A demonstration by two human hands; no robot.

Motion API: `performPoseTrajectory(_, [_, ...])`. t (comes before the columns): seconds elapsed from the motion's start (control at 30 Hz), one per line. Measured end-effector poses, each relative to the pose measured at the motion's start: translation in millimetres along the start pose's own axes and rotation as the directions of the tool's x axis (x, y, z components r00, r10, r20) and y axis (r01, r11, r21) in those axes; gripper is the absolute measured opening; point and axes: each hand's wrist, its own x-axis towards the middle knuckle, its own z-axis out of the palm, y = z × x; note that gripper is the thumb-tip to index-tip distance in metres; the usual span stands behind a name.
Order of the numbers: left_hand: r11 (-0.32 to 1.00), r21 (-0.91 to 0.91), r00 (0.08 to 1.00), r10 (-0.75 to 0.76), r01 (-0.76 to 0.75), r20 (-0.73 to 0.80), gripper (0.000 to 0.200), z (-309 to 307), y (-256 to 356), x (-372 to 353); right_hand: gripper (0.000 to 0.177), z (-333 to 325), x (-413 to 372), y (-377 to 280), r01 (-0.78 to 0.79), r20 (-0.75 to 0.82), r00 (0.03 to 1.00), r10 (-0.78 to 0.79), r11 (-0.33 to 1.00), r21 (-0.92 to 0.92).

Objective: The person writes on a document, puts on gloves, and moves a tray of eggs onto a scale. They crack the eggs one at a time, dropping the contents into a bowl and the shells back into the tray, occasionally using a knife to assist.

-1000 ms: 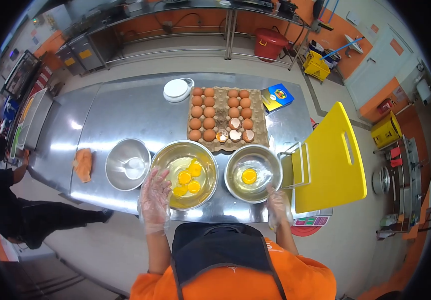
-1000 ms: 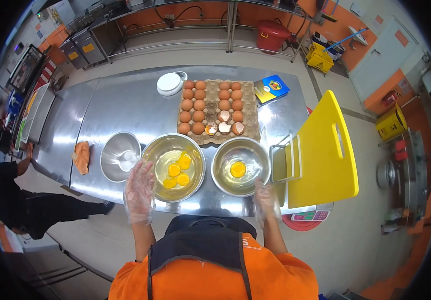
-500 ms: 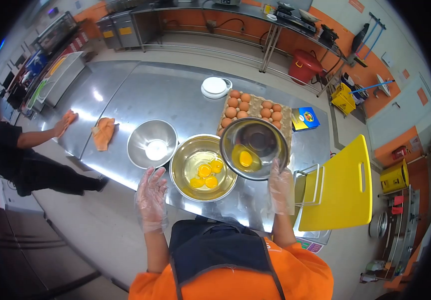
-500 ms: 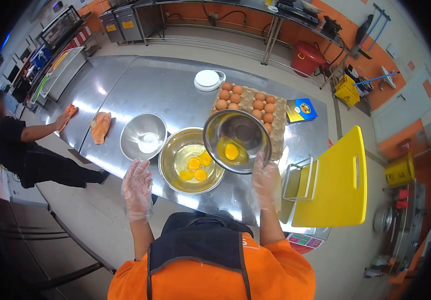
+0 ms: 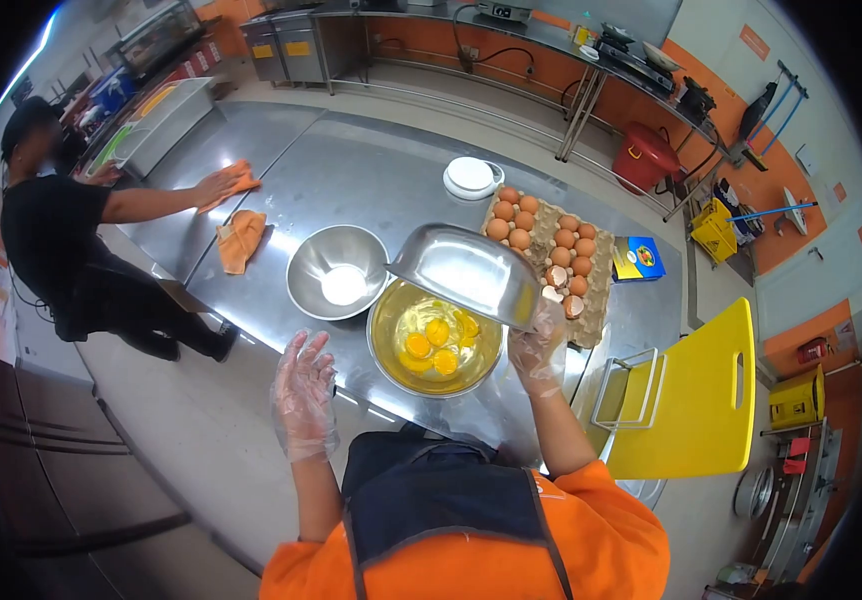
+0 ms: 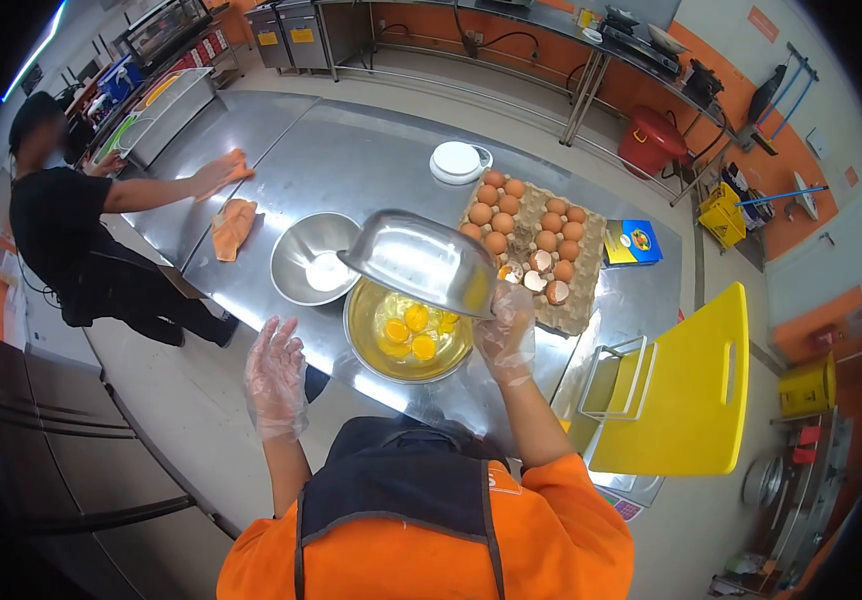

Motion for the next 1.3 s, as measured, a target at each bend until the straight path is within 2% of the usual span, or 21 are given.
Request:
performPoseTrajectory(0.07, [1.0, 0.003, 1.0, 0.004, -0.004, 0.001, 0.046, 1, 1, -1, 0.017, -8, 14, -8, 0.031, -0.035, 0.999, -0.026, 0.985, 0.17])
performPoseTrajectory(0.1, [1.0, 0.016, 1.0, 0.008, -0.008, -0.009, 0.046, 1, 1, -1, 0.023, -12, 15, -5, -0.083, 0.077, 0.995, 0.067, 0.969, 0.234])
performPoseTrajectory(0.23, [0.998, 0.065, 1.0, 0.013, -0.011, -0.024, 0.046, 6, 0, -3, 0.026, -10, 3, 5, -0.145, 0.006, 0.988, 0.152, 0.934, 0.325])
performPoseTrajectory(0.27, [0.998, 0.064, 1.0, 0.012, -0.011, -0.023, 0.046, 7, -1, -3, 0.026, -6, -6, 10, -0.145, 0.006, 0.988, 0.151, 0.935, 0.324])
performPoseTrajectory(0.33, [0.999, 0.037, 1.0, -0.002, 0.003, -0.019, 0.046, 6, -2, -2, 0.023, 0, -20, 14, 0.105, -0.048, 0.993, -0.104, 0.994, 0.008])
performPoseTrajectory(0.37, [0.999, 0.035, 1.0, -0.001, 0.002, -0.019, 0.046, 7, -3, -3, 0.009, 14, -23, 5, -0.003, -0.069, 0.997, 0.03, 0.932, 0.364])
performPoseTrajectory(0.47, [0.998, 0.057, 1.0, 0.015, -0.014, -0.018, 0.046, 8, -5, -4, 0.013, 45, -65, 43, -0.02, 0.051, 0.999, 0.011, 0.983, 0.183])
performPoseTrajectory(0.63, [0.999, 0.021, 0.999, -0.032, 0.032, 0.015, 0.047, 8, -9, -1, 0.019, 52, -83, 40, -0.297, 0.089, 0.954, 0.285, 0.881, 0.369])
performPoseTrajectory(0.7, [0.998, 0.025, 0.998, -0.058, 0.057, 0.025, 0.046, 11, -12, 1, 0.013, 43, -78, 32, -0.496, 0.257, 0.787, 0.561, 0.327, 0.804])
performPoseTrajectory(0.73, [0.997, 0.024, 0.997, -0.075, 0.075, 0.026, 0.046, 12, -13, 2, 0.013, 38, -69, 21, -0.493, 0.247, 0.784, 0.57, 0.329, 0.805])
performPoseTrajectory(0.8, [0.995, 0.033, 0.995, -0.096, 0.094, 0.04, 0.046, 17, -18, 3, 0.006, 35, -51, -1, -0.165, -0.226, 0.934, 0.278, 0.894, 0.417])
performPoseTrajectory(0.83, [0.994, 0.035, 0.993, -0.107, 0.105, 0.045, 0.046, 19, -21, 4, 0.006, 38, -54, 2, -0.169, -0.234, 0.93, 0.283, 0.896, 0.411])
performPoseTrajectory(0.9, [0.991, 0.04, 0.99, -0.129, 0.127, 0.059, 0.046, 26, -25, 6, 0.005, 45, -61, 10, -0.213, -0.179, 0.958, 0.222, 0.975, 0.07])
performPoseTrajectory(0.93, [0.99, 0.041, 0.988, -0.141, 0.139, 0.063, 0.046, 28, -26, 6, 0.021, 36, -51, -2, -0.522, 0.035, 0.853, 0.521, 0.852, 0.04])
performPoseTrajectory(1.0, [0.986, 0.018, 0.981, -0.17, 0.169, 0.098, 0.047, 28, -29, 8, 0.039, 45, -50, 4, -0.714, 0.091, 0.693, 0.716, 0.698, -0.052])
performPoseTrajectory(1.03, [0.981, -0.007, 0.974, -0.191, 0.193, 0.126, 0.048, 28, -31, 9, 0.039, 59, -58, 20, -0.718, 0.086, 0.69, 0.719, 0.695, -0.051])
performPoseTrajectory(1.1, [0.979, 0.013, 0.971, -0.205, 0.205, 0.125, 0.048, 29, -33, 10, 0.049, 88, -80, 54, -0.857, -0.036, 0.492, 0.87, 0.492, 0.155])
performPoseTrajectory(1.13, [0.977, 0.027, 0.969, -0.215, 0.213, 0.122, 0.048, 30, -35, 10, 0.049, 79, -78, 52, -0.86, -0.041, 0.485, 0.873, 0.485, 0.156])
performPoseTrajectory(1.2, [0.973, 0.037, 0.963, -0.229, 0.226, 0.143, 0.047, 31, -38, 12, 0.041, 40, -56, 30, -0.841, 0.437, 0.279, 0.855, -0.003, 0.541])
performPoseTrajectory(1.23, [0.972, 0.039, 0.958, -0.237, 0.233, 0.161, 0.047, 32, -40, 13, 0.031, 26, -42, 19, -0.837, 0.522, 0.113, 0.845, -0.203, 0.509])
performPoseTrajectory(1.3, [0.969, 0.06, 0.952, -0.248, 0.241, 0.18, 0.047, 40, -44, 15, 0.029, 9, -48, 24, -0.77, 0.636, 0.146, 0.758, -0.317, 0.554])
